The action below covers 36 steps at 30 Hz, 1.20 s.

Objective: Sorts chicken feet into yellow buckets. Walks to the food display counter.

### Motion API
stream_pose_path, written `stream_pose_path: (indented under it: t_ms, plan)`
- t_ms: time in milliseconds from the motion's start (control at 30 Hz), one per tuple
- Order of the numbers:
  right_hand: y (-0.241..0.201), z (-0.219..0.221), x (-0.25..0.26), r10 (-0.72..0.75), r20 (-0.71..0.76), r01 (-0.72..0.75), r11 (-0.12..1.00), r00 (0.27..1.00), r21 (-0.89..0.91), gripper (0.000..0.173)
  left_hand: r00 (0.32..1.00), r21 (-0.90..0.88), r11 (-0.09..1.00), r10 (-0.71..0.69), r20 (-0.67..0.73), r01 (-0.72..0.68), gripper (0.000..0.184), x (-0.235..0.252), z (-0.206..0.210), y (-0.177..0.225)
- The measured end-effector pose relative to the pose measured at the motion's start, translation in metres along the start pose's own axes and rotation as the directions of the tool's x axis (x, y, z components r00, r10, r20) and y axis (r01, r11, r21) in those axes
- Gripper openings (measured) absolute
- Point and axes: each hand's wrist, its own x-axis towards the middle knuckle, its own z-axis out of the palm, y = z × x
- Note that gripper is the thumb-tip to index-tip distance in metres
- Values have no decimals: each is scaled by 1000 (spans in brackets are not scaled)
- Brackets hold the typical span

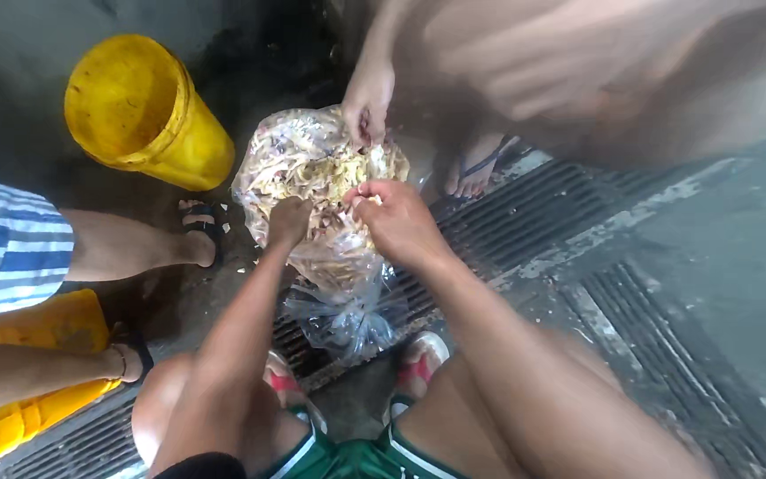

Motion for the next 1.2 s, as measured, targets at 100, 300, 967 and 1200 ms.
stream_pose_path:
  t_ms: [100,300,967,1200]
  plan:
    - [7,11,4,111,74,-110,994,991,-28,51,994,-87,992,83,-65,-88,28,-27,-47,8]
    - [11,34,18,139,146,-162,974,980,160,81,790,208,787,607,-93,-580,14,-89,-66,32]
    - [6,57,7,-255,61,219,914,965,341,54,948,-633,747,311,61,-204,26,-83,-105,35]
    - [4,49,1,-339,320,-87,555,885,828,62,877,-976,210,478,55,-53,20,-93,-93,41]
